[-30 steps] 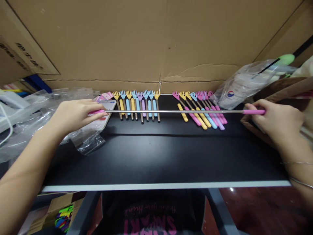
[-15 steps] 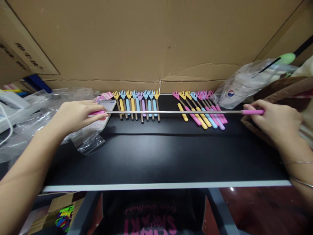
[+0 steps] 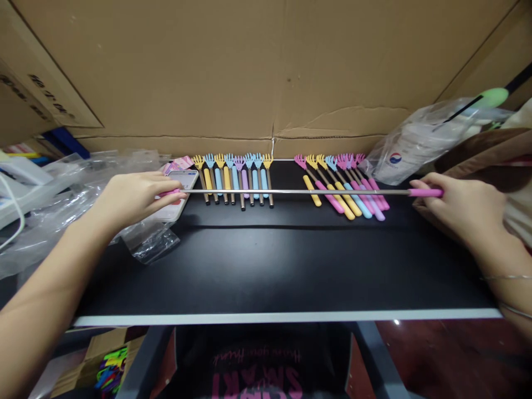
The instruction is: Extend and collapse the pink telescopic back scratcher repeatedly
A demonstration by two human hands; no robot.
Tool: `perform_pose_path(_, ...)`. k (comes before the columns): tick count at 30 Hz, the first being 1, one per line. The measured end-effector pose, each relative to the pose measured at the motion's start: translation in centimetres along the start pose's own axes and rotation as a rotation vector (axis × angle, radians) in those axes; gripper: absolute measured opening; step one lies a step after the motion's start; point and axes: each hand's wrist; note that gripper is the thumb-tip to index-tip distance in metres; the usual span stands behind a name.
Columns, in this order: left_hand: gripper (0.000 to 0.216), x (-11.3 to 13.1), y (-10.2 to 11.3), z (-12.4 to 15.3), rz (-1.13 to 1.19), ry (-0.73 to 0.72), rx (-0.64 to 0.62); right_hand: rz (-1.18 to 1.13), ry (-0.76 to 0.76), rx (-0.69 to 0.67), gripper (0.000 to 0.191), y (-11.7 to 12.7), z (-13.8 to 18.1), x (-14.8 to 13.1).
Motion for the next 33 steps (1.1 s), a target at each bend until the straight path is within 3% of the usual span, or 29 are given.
perform_pose_path(8, 0.063, 0.4, -0.3, -0.3, -0.014, -0.077, 0.092, 0.002, 0.097, 0.021, 0.044, 0.4, 0.2, -2.2)
perform_pose_path(11, 0.061, 1.2, -0.1, -0.6, 0.002, -0.080, 0.067, -0.017, 0.166, 0.004, 0.031, 0.9, 0.3, -3.5)
perform_pose_path(15, 0.057, 2.4, 0.4, -1.0, 0.057, -0.087, 0.014, -0.075, 0.248, -0.001, 0.030, 1.6, 0.6, -4.6)
perform_pose_path(23, 0.045, 2.9, 0.3, -1.0, 0.199, -0.014, -0.029, -0.128, 0.251, -0.006, 0.033, 1.9, 0.7, -4.7)
perform_pose_path(33, 0.049, 3.0, 0.1, -1.2, 0.112, -0.075, -0.044, -0.277, 0.277, -0.047, 0.037, 2.0, 0.5, -4.8)
Point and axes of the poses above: each hand's wrist, its own z-axis away from the middle knuckle, its own y-axis out of the back of the hand, x = y × z, and after that the axes turned 6 degrees about y, right-handed
